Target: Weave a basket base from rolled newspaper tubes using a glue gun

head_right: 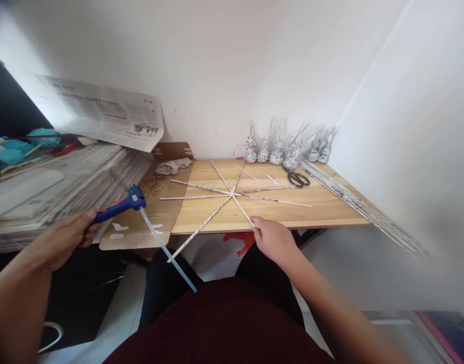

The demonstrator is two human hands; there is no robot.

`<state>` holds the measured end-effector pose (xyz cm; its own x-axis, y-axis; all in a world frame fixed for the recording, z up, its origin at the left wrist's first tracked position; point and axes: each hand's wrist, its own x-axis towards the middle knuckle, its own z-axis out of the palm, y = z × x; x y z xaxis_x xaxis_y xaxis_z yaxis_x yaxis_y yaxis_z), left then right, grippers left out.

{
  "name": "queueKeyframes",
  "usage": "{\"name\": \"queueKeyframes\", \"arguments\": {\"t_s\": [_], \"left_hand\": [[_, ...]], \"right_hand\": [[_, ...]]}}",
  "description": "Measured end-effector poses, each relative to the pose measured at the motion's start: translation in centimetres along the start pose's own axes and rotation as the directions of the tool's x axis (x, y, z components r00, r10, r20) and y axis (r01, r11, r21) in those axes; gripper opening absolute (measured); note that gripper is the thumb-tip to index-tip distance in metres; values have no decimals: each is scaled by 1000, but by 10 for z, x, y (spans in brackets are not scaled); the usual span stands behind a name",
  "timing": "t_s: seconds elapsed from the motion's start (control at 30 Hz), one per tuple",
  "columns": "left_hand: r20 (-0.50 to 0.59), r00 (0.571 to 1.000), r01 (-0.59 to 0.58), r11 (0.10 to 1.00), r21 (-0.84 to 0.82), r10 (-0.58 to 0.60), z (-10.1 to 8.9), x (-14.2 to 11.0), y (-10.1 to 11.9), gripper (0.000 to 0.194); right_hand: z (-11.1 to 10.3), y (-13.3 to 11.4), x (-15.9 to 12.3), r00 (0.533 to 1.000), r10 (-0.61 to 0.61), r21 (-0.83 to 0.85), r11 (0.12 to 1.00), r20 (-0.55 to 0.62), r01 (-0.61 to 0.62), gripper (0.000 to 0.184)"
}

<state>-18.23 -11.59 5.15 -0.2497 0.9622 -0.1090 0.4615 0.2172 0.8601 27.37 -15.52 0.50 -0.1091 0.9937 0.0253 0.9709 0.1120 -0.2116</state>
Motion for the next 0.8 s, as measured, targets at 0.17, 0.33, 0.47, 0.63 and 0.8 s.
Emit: {"name": "queueKeyframes", "arguments": {"t_s": [0.17,0.33,0.47,0.63,0.8], "left_hand": [[-32,999,31,995,92,-28,-3,4,10,46],[-78,990,131,976,174,-119,0,16,5,35],[-84,993,96,969,228,-79,-3,17,-2,31],[-72,993,105,973,206,-92,0,20,0,28],[-39,996,91,984,155,-86,4,24,2,29]], "right_hand": [[4,-13,1,998,-69,66,995,7,68,38],[1,-6,-7,997,-72,122,990,5,71,38],[0,1,-13,996,-84,137,987,29,79,39],[0,18,-6,999,1,-6,1000,-49,-2,37],[-7,21,6,988,30,-152,987,-151,-53,35]]}}
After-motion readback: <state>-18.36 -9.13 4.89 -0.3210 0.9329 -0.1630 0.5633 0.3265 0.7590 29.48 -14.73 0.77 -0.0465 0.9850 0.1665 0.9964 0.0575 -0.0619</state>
